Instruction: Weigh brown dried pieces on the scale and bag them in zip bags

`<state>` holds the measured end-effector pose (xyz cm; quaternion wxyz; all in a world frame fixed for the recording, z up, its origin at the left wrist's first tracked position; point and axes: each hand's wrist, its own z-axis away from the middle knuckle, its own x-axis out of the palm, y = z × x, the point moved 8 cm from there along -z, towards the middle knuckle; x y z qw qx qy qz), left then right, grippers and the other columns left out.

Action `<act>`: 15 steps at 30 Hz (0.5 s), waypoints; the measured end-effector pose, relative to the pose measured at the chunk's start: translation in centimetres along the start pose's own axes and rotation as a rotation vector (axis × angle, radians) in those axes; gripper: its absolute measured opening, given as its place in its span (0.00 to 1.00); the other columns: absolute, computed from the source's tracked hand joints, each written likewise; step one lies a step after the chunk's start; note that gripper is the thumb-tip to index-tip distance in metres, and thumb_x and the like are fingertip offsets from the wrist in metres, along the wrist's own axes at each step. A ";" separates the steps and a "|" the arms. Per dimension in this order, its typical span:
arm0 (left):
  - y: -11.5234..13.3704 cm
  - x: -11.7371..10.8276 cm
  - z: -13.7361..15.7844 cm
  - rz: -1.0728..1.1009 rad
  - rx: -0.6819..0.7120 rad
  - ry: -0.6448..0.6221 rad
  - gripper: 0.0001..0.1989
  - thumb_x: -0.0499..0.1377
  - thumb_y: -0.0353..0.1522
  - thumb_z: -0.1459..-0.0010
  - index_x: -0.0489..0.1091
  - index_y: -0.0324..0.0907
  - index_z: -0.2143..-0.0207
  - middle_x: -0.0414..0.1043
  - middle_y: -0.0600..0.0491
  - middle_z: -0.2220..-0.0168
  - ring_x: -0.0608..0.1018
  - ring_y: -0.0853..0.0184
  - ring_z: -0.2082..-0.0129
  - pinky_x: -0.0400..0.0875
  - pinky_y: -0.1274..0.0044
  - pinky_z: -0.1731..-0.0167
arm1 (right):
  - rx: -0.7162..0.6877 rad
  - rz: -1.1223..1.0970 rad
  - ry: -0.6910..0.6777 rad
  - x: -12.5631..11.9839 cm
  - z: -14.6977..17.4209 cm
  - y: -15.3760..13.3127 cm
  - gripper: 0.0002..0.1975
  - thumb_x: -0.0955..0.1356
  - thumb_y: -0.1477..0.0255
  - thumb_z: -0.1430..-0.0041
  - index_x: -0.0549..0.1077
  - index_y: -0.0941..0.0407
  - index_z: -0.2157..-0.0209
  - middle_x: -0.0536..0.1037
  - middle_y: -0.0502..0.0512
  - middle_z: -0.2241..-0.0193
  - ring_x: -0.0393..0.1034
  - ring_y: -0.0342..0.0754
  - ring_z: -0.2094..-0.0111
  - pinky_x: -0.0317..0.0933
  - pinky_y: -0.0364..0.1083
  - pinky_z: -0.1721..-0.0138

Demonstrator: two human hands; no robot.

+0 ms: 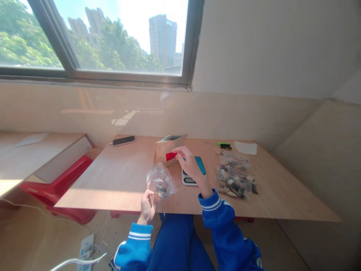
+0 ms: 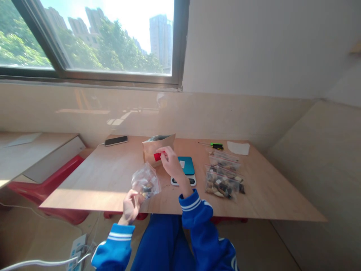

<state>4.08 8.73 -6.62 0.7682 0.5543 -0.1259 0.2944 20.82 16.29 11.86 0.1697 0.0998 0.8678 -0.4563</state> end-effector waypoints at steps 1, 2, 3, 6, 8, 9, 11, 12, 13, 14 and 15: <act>0.1 0.3 0.1 -0.005 -0.002 -0.016 0.18 0.55 0.31 0.62 0.70 0.41 0.64 0.77 0.52 0.60 0.76 0.62 0.58 0.70 0.75 0.61 | 0.060 -0.023 -0.069 0.8 1.1 0.7 0.12 0.59 0.76 0.39 0.73 0.55 0.62 0.76 0.54 0.63 0.70 0.46 0.61 0.64 0.46 0.58; 0.1 0.5 0.2 -0.011 -0.004 -0.030 0.19 0.55 0.29 0.64 0.70 0.41 0.65 0.77 0.52 0.60 0.76 0.63 0.60 0.70 0.76 0.63 | 0.120 -0.035 -0.144 1.6 2.2 1.4 0.12 0.59 0.76 0.40 0.74 0.56 0.64 0.77 0.53 0.65 0.71 0.46 0.63 0.65 0.46 0.60; 0.2 0.8 0.4 -0.018 -0.005 -0.047 0.20 0.55 0.28 0.66 0.70 0.40 0.65 0.77 0.52 0.59 0.76 0.64 0.61 0.69 0.76 0.63 | 0.174 -0.039 -0.212 2.4 3.2 2.1 0.12 0.60 0.77 0.41 0.75 0.56 0.65 0.77 0.53 0.67 0.72 0.46 0.64 0.65 0.46 0.61; 0.4 1.6 0.9 -0.036 0.005 -0.120 0.25 0.57 0.26 0.65 0.70 0.41 0.59 0.77 0.51 0.58 0.76 0.64 0.60 0.69 0.76 0.61 | 0.257 -0.059 -0.321 4.0 5.5 3.4 0.11 0.63 0.78 0.44 0.77 0.56 0.67 0.80 0.55 0.65 0.73 0.48 0.63 0.65 0.47 0.61; 0.7 2.0 1.4 -0.049 0.013 -0.165 0.30 0.58 0.25 0.63 0.68 0.43 0.52 0.76 0.52 0.55 0.76 0.63 0.56 0.68 0.76 0.58 | 0.272 -0.109 -0.335 4.5 6.2 3.9 0.09 0.65 0.77 0.45 0.78 0.57 0.68 0.80 0.56 0.65 0.74 0.50 0.62 0.66 0.48 0.59; 0.9 2.0 1.6 -0.054 0.013 -0.178 0.31 0.59 0.25 0.61 0.67 0.44 0.50 0.76 0.52 0.54 0.76 0.63 0.54 0.68 0.76 0.56 | 0.283 -0.139 -0.338 4.7 6.4 4.2 0.08 0.66 0.75 0.46 0.79 0.57 0.68 0.81 0.56 0.65 0.74 0.50 0.62 0.66 0.48 0.59; 1.1 1.9 1.8 -0.062 0.007 -0.186 0.33 0.61 0.25 0.59 0.65 0.44 0.46 0.75 0.51 0.52 0.76 0.63 0.53 0.67 0.76 0.55 | 0.323 -0.204 -0.340 5.1 6.9 4.9 0.07 0.68 0.72 0.46 0.79 0.58 0.67 0.81 0.55 0.66 0.74 0.50 0.62 0.66 0.48 0.59; 1.2 1.8 1.9 -0.062 0.004 -0.190 0.33 0.62 0.26 0.57 0.64 0.44 0.45 0.75 0.50 0.52 0.76 0.63 0.53 0.68 0.76 0.54 | 0.342 -0.241 -0.341 5.3 7.1 5.4 0.08 0.69 0.70 0.46 0.78 0.58 0.65 0.80 0.56 0.65 0.74 0.50 0.62 0.67 0.48 0.58; 1.3 1.8 1.8 -0.060 0.002 -0.200 0.33 0.63 0.28 0.56 0.63 0.44 0.44 0.74 0.49 0.51 0.76 0.62 0.53 0.68 0.75 0.54 | 0.354 -0.280 -0.343 5.6 7.3 5.8 0.11 0.69 0.69 0.46 0.78 0.58 0.62 0.80 0.56 0.63 0.74 0.50 0.61 0.67 0.48 0.58; 1.3 1.8 1.8 -0.056 0.002 -0.218 0.33 0.64 0.29 0.55 0.62 0.44 0.44 0.74 0.48 0.50 0.76 0.62 0.53 0.69 0.75 0.54 | 0.359 -0.317 -0.346 5.9 7.5 6.1 0.13 0.69 0.68 0.45 0.77 0.58 0.59 0.80 0.56 0.61 0.74 0.50 0.59 0.66 0.49 0.56; 1.4 1.8 1.7 -0.049 0.005 -0.238 0.34 0.65 0.30 0.54 0.61 0.44 0.43 0.74 0.47 0.50 0.77 0.63 0.53 0.69 0.75 0.54 | 0.354 -0.351 -0.348 6.2 7.7 6.3 0.14 0.69 0.67 0.45 0.76 0.57 0.57 0.79 0.57 0.59 0.73 0.50 0.58 0.66 0.49 0.55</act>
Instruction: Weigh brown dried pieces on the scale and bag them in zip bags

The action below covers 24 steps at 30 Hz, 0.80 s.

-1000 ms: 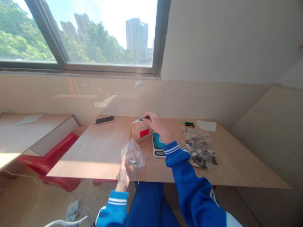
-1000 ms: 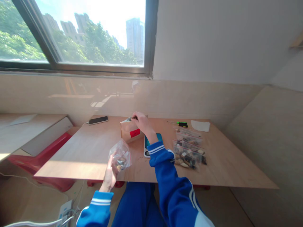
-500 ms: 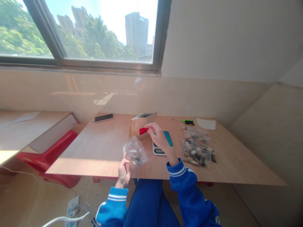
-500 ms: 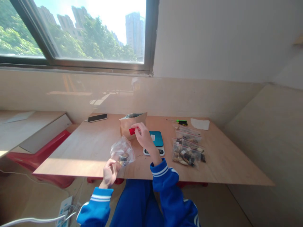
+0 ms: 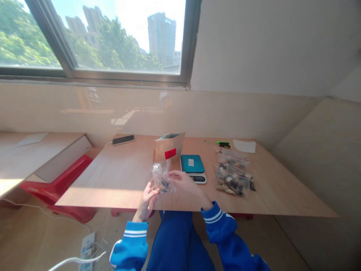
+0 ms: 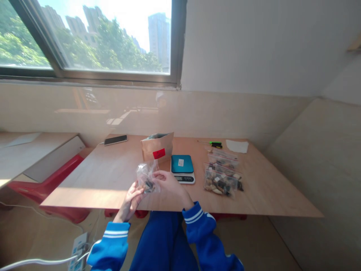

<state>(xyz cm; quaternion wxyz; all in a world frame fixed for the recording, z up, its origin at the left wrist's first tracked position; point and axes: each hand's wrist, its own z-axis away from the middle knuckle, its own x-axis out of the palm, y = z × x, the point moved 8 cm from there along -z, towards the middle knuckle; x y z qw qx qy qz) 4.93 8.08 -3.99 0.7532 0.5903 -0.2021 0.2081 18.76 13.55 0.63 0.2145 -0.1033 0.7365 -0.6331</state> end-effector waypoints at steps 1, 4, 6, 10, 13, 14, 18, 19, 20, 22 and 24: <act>0.1 0.0 -0.2 0.010 0.008 -0.020 0.34 0.65 0.31 0.53 0.61 0.44 0.43 0.74 0.47 0.50 0.77 0.63 0.53 0.69 0.74 0.53 | -0.015 -0.029 -0.012 0.3 0.0 0.2 0.16 0.69 0.67 0.44 0.75 0.57 0.55 0.78 0.58 0.56 0.73 0.51 0.56 0.66 0.50 0.53; 0.1 -0.3 -0.7 0.021 0.025 0.004 0.30 0.66 0.33 0.51 0.64 0.42 0.46 0.76 0.47 0.53 0.78 0.63 0.55 0.70 0.72 0.52 | -0.065 -0.118 -0.065 1.4 0.2 0.5 0.19 0.68 0.64 0.43 0.72 0.55 0.50 0.75 0.58 0.50 0.70 0.51 0.51 0.63 0.53 0.48; 0.1 -0.7 -1.0 0.011 0.034 0.066 0.24 0.65 0.34 0.51 0.68 0.40 0.51 0.77 0.47 0.56 0.79 0.63 0.57 0.70 0.71 0.52 | -0.071 -0.158 -0.071 2.0 0.2 0.8 0.20 0.67 0.63 0.42 0.71 0.54 0.48 0.73 0.58 0.47 0.68 0.52 0.48 0.61 0.54 0.46; 0.1 -0.9 -1.2 -0.010 0.069 0.153 0.17 0.64 0.36 0.49 0.71 0.38 0.58 0.77 0.47 0.55 0.78 0.64 0.56 0.70 0.72 0.51 | -0.041 -0.140 0.001 2.1 0.1 1.4 0.19 0.68 0.64 0.43 0.72 0.52 0.50 0.71 0.57 0.47 0.67 0.52 0.47 0.63 0.53 0.47; 0.1 -0.9 -1.0 -0.029 0.092 0.193 0.17 0.64 0.38 0.48 0.72 0.38 0.58 0.77 0.47 0.54 0.78 0.63 0.54 0.70 0.71 0.51 | -0.015 -0.179 -0.034 2.7 0.0 1.5 0.22 0.70 0.66 0.46 0.70 0.50 0.49 0.68 0.56 0.46 0.69 0.49 0.53 0.68 0.49 0.55; 0.0 -0.9 -0.9 -0.037 0.097 0.201 0.17 0.64 0.38 0.48 0.72 0.38 0.58 0.77 0.46 0.54 0.77 0.63 0.53 0.70 0.71 0.50 | -0.003 -0.212 -0.062 3.0 0.0 1.5 0.24 0.71 0.66 0.47 0.69 0.50 0.48 0.68 0.56 0.47 0.71 0.48 0.56 0.69 0.48 0.58; -0.2 -0.7 -0.7 -0.076 0.089 0.213 0.17 0.64 0.40 0.49 0.74 0.36 0.61 0.78 0.45 0.58 0.78 0.60 0.55 0.71 0.69 0.51 | 0.038 -0.294 -0.127 4.0 -0.1 1.6 0.30 0.73 0.66 0.50 0.65 0.51 0.45 0.71 0.56 0.51 0.71 0.44 0.64 0.69 0.45 0.64; -0.2 -0.6 -0.7 -0.086 0.081 0.208 0.18 0.64 0.40 0.50 0.74 0.36 0.62 0.79 0.44 0.59 0.79 0.60 0.56 0.71 0.69 0.51 | 0.040 -0.279 -0.120 4.0 -0.2 1.8 0.31 0.73 0.67 0.51 0.65 0.51 0.45 0.71 0.56 0.52 0.71 0.45 0.62 0.69 0.45 0.63; -0.2 -0.5 -0.7 -0.093 0.073 0.199 0.19 0.64 0.41 0.50 0.74 0.35 0.62 0.79 0.43 0.59 0.79 0.59 0.57 0.71 0.68 0.51 | 0.038 -0.252 -0.105 3.9 -0.2 1.9 0.31 0.73 0.67 0.51 0.65 0.51 0.45 0.71 0.56 0.52 0.71 0.46 0.60 0.69 0.45 0.61; 0.1 -0.2 -0.7 -0.102 0.056 0.166 0.21 0.62 0.44 0.49 0.75 0.35 0.61 0.79 0.42 0.59 0.80 0.59 0.58 0.70 0.67 0.51 | 0.034 -0.198 -0.066 3.6 -0.4 2.3 0.31 0.74 0.68 0.51 0.65 0.52 0.45 0.69 0.57 0.51 0.70 0.48 0.56 0.68 0.47 0.57; 0.3 0.2 -0.6 -0.109 0.030 0.118 0.24 0.62 0.46 0.49 0.75 0.35 0.59 0.79 0.41 0.59 0.80 0.58 0.59 0.71 0.66 0.52 | 0.034 -0.179 -0.044 3.2 -0.5 2.7 0.31 0.74 0.67 0.52 0.66 0.52 0.46 0.69 0.57 0.50 0.69 0.50 0.54 0.67 0.48 0.56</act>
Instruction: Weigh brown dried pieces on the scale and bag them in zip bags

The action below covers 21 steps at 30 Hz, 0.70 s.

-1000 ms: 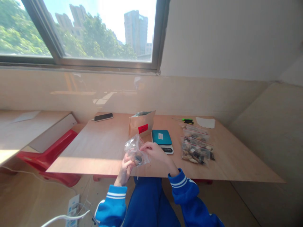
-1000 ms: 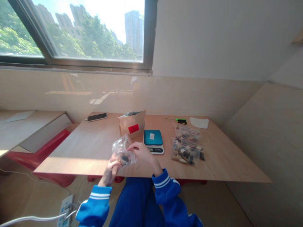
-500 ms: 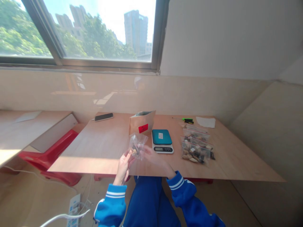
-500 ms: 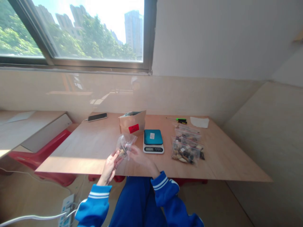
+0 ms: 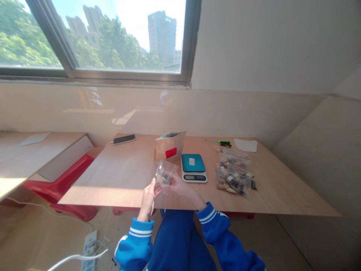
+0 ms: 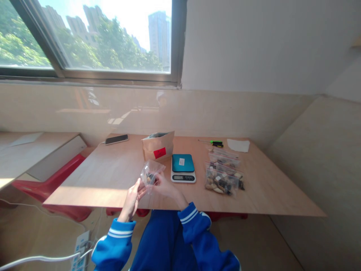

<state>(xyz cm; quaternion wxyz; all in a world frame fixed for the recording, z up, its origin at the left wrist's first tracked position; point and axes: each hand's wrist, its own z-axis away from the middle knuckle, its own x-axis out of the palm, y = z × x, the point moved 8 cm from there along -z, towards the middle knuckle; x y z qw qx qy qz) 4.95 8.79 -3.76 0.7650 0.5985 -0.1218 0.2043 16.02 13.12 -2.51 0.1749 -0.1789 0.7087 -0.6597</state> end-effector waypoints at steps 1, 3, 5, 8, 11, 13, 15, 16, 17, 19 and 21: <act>0.1 0.2 0.1 -0.005 -0.013 -0.026 0.24 0.62 0.46 0.50 0.75 0.34 0.59 0.79 0.41 0.60 0.80 0.57 0.59 0.71 0.65 0.52 | -0.004 -0.004 0.001 -0.1 -0.1 0.0 0.30 0.74 0.67 0.52 0.66 0.53 0.46 0.69 0.57 0.50 0.68 0.51 0.53 0.66 0.49 0.55; 0.4 0.4 0.3 -0.017 -0.034 -0.071 0.25 0.64 0.45 0.52 0.76 0.33 0.60 0.79 0.40 0.62 0.80 0.56 0.60 0.71 0.65 0.53 | -0.022 -0.019 -0.002 -0.4 -0.2 -0.1 0.29 0.74 0.67 0.52 0.68 0.53 0.48 0.71 0.56 0.52 0.68 0.52 0.52 0.65 0.50 0.53; 0.5 0.4 0.4 -0.024 -0.036 -0.091 0.23 0.65 0.43 0.53 0.76 0.33 0.61 0.80 0.41 0.63 0.81 0.58 0.61 0.71 0.67 0.53 | -0.044 -0.041 -0.006 -0.5 -0.3 -0.6 0.27 0.75 0.66 0.54 0.70 0.54 0.51 0.73 0.55 0.54 0.68 0.52 0.52 0.64 0.50 0.52; 0.5 0.1 0.3 -0.020 -0.012 -0.068 0.21 0.66 0.42 0.55 0.75 0.34 0.64 0.80 0.45 0.64 0.81 0.61 0.64 0.72 0.70 0.55 | -0.036 -0.098 -0.027 -0.4 -0.3 -1.0 0.26 0.76 0.65 0.57 0.72 0.54 0.54 0.75 0.55 0.56 0.69 0.52 0.55 0.64 0.51 0.53; 0.3 -0.3 -0.1 -0.009 0.005 -0.019 0.19 0.67 0.43 0.56 0.73 0.35 0.68 0.79 0.48 0.68 0.80 0.64 0.66 0.73 0.73 0.59 | -0.025 -0.146 0.013 -0.7 -0.2 -0.9 0.25 0.76 0.64 0.57 0.72 0.55 0.55 0.76 0.55 0.58 0.70 0.51 0.57 0.63 0.52 0.52; 0.1 -0.6 -0.3 -0.005 0.008 0.005 0.18 0.68 0.42 0.57 0.72 0.36 0.70 0.79 0.49 0.70 0.80 0.64 0.68 0.73 0.74 0.60 | -0.034 -0.142 0.063 -1.0 -0.3 -0.7 0.24 0.76 0.63 0.57 0.73 0.56 0.57 0.76 0.55 0.59 0.70 0.50 0.58 0.63 0.52 0.52; 0.0 -0.6 -0.3 -0.005 0.011 0.013 0.18 0.68 0.41 0.57 0.72 0.36 0.70 0.79 0.49 0.70 0.80 0.64 0.67 0.73 0.73 0.59 | -0.032 -0.115 0.083 -1.2 -0.4 -0.5 0.23 0.75 0.61 0.56 0.73 0.57 0.59 0.77 0.55 0.61 0.70 0.50 0.59 0.64 0.51 0.55; 0.0 -0.5 -0.3 -0.009 0.012 0.009 0.18 0.68 0.41 0.57 0.73 0.36 0.69 0.79 0.48 0.69 0.80 0.64 0.67 0.73 0.73 0.59 | -0.027 -0.095 0.083 -1.2 -0.5 -0.4 0.23 0.75 0.61 0.56 0.73 0.57 0.60 0.76 0.55 0.62 0.70 0.49 0.61 0.64 0.50 0.57; 0.0 -0.4 -0.3 -0.016 0.012 -0.002 0.19 0.67 0.41 0.56 0.73 0.36 0.67 0.79 0.48 0.68 0.80 0.63 0.66 0.73 0.72 0.58 | -0.021 -0.069 0.079 -1.1 -0.5 -0.3 0.22 0.75 0.61 0.55 0.72 0.57 0.61 0.76 0.54 0.63 0.69 0.49 0.62 0.65 0.49 0.59; 0.0 0.0 -0.2 -0.033 0.011 -0.029 0.20 0.67 0.41 0.56 0.74 0.34 0.66 0.79 0.46 0.68 0.80 0.62 0.66 0.73 0.71 0.58 | -0.013 0.003 0.071 -1.0 -0.6 -0.3 0.19 0.74 0.62 0.53 0.72 0.57 0.62 0.75 0.53 0.66 0.68 0.46 0.65 0.64 0.47 0.63; 0.0 0.3 -0.1 -0.048 0.017 -0.039 0.21 0.68 0.40 0.58 0.75 0.33 0.66 0.79 0.46 0.68 0.80 0.61 0.67 0.73 0.71 0.59 | -0.013 0.097 0.089 -1.0 -0.6 -0.4 0.15 0.72 0.63 0.50 0.70 0.56 0.63 0.73 0.50 0.69 0.65 0.44 0.68 0.62 0.45 0.66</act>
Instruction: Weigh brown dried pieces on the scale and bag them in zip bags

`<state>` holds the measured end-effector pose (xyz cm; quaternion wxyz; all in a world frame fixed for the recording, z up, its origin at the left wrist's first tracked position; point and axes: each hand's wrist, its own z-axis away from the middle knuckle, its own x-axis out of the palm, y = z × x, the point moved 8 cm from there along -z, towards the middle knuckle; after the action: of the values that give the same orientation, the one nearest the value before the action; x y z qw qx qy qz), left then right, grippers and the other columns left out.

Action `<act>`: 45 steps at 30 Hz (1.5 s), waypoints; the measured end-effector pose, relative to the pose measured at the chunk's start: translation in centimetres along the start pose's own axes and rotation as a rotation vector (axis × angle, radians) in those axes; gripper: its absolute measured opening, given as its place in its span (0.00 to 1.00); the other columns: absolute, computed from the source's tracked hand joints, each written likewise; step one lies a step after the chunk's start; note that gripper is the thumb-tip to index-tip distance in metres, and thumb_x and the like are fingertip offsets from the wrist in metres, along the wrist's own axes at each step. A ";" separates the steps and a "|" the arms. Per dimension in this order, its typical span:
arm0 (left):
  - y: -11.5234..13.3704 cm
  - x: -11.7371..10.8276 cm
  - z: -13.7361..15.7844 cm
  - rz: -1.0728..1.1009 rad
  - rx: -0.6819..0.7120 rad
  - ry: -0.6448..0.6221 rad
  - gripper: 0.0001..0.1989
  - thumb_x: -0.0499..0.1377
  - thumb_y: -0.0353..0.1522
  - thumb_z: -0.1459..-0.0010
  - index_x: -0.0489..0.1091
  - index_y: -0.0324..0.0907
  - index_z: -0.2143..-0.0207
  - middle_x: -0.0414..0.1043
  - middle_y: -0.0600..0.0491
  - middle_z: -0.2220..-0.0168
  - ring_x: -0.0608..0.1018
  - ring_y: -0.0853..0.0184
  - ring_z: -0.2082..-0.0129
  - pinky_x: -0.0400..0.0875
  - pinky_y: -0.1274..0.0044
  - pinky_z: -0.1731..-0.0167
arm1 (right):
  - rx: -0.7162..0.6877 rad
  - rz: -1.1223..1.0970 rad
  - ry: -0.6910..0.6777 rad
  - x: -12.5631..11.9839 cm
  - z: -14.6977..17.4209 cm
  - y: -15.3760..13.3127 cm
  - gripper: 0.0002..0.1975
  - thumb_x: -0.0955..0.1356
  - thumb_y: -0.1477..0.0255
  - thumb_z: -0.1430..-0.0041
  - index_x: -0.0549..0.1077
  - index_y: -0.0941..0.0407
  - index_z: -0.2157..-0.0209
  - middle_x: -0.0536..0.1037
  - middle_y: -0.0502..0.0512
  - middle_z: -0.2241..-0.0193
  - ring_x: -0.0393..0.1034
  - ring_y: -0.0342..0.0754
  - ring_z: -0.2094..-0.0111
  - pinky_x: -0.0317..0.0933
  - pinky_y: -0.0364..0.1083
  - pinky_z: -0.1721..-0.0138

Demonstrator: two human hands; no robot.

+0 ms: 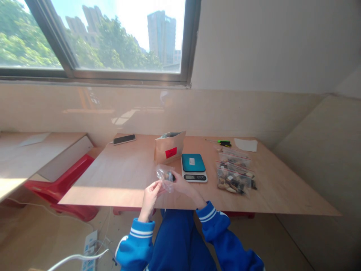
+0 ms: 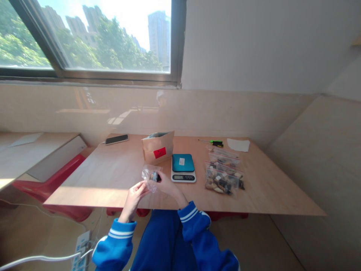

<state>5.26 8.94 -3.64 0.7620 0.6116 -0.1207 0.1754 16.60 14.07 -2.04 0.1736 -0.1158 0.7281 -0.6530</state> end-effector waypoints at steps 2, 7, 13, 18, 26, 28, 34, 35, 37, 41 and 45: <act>0.0 0.1 0.0 -0.002 0.015 0.018 0.21 0.69 0.40 0.59 0.75 0.34 0.66 0.79 0.46 0.69 0.80 0.62 0.67 0.74 0.71 0.60 | -0.008 0.086 0.045 -0.1 0.1 -0.2 0.13 0.71 0.64 0.49 0.69 0.55 0.64 0.70 0.49 0.70 0.63 0.44 0.70 0.60 0.44 0.68; 0.0 -0.1 0.0 0.016 0.027 0.064 0.23 0.69 0.41 0.61 0.73 0.32 0.66 0.79 0.47 0.70 0.80 0.63 0.70 0.74 0.72 0.62 | -0.010 0.107 0.044 0.4 0.3 -0.5 0.13 0.70 0.63 0.48 0.67 0.54 0.64 0.70 0.51 0.69 0.63 0.46 0.67 0.61 0.46 0.66; -0.3 -0.6 0.0 0.074 0.001 0.092 0.19 0.68 0.38 0.56 0.72 0.33 0.66 0.79 0.47 0.69 0.80 0.64 0.70 0.75 0.71 0.60 | 0.007 -0.021 0.024 0.5 0.0 0.0 0.14 0.69 0.60 0.47 0.68 0.53 0.63 0.72 0.52 0.67 0.67 0.49 0.66 0.64 0.50 0.62; -1.1 -0.9 0.0 0.177 -0.021 0.141 0.08 0.63 0.31 0.47 0.71 0.35 0.65 0.78 0.48 0.65 0.80 0.67 0.68 0.75 0.69 0.56 | 0.048 -0.212 0.015 0.4 -0.1 -0.7 0.18 0.70 0.59 0.48 0.69 0.53 0.58 0.74 0.54 0.61 0.70 0.49 0.62 0.65 0.50 0.57; -2.7 -0.8 -0.2 0.347 -0.034 0.248 0.02 0.57 0.25 0.42 0.67 0.37 0.69 0.77 0.50 0.67 0.81 0.68 0.68 0.74 0.67 0.53 | 0.042 -0.228 0.107 -0.9 -0.5 -0.6 0.15 0.70 0.63 0.48 0.68 0.55 0.61 0.73 0.51 0.64 0.66 0.45 0.64 0.63 0.46 0.60; -3.0 -0.7 -0.3 0.381 -0.038 0.259 0.03 0.56 0.24 0.42 0.68 0.36 0.69 0.78 0.49 0.68 0.81 0.67 0.67 0.74 0.68 0.52 | 0.043 -0.180 0.124 -1.2 -0.6 -0.8 0.13 0.70 0.64 0.48 0.67 0.55 0.62 0.72 0.50 0.65 0.65 0.45 0.64 0.62 0.45 0.59; -3.1 -0.3 -0.5 0.480 -0.035 0.238 0.08 0.51 0.23 0.41 0.70 0.32 0.65 0.79 0.42 0.64 0.80 0.62 0.57 0.69 0.68 0.46 | 0.009 -0.054 0.122 -1.6 -0.8 -3.6 0.09 0.67 0.66 0.46 0.67 0.55 0.64 0.70 0.49 0.68 0.63 0.44 0.67 0.60 0.43 0.64; -3.0 -0.3 -0.5 0.493 -0.031 0.236 0.08 0.51 0.23 0.41 0.70 0.32 0.64 0.79 0.41 0.62 0.80 0.62 0.56 0.69 0.68 0.46 | 0.014 -0.053 0.116 -1.6 -0.8 -3.9 0.09 0.67 0.65 0.46 0.67 0.55 0.65 0.69 0.49 0.69 0.62 0.43 0.68 0.59 0.43 0.66; -3.0 -0.3 -0.5 0.515 -0.029 0.240 0.09 0.51 0.23 0.41 0.70 0.32 0.62 0.79 0.42 0.61 0.79 0.61 0.54 0.67 0.68 0.44 | 0.018 -0.065 0.115 -1.8 -0.8 -4.6 0.08 0.67 0.66 0.46 0.66 0.55 0.67 0.67 0.48 0.71 0.59 0.42 0.71 0.57 0.42 0.69; -3.4 -0.9 -0.5 0.542 -0.059 0.265 0.10 0.50 0.23 0.41 0.70 0.34 0.62 0.79 0.43 0.61 0.78 0.61 0.53 0.65 0.66 0.43 | -0.077 -0.065 0.067 -2.5 -1.6 -7.6 0.08 0.65 0.65 0.44 0.64 0.55 0.69 0.63 0.45 0.76 0.56 0.41 0.75 0.53 0.42 0.72; -3.7 -1.9 -0.4 0.557 -0.074 0.284 0.10 0.50 0.24 0.42 0.71 0.35 0.64 0.79 0.43 0.61 0.78 0.62 0.52 0.65 0.67 0.43 | -0.230 0.023 0.074 -4.9 -4.0 -12.9 0.09 0.64 0.63 0.43 0.64 0.55 0.66 0.63 0.45 0.76 0.56 0.41 0.75 0.54 0.41 0.72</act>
<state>5.06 8.39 -7.77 0.7158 0.4961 -0.1822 0.4565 18.72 18.13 11.64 0.1397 -0.1026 0.8053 -0.5670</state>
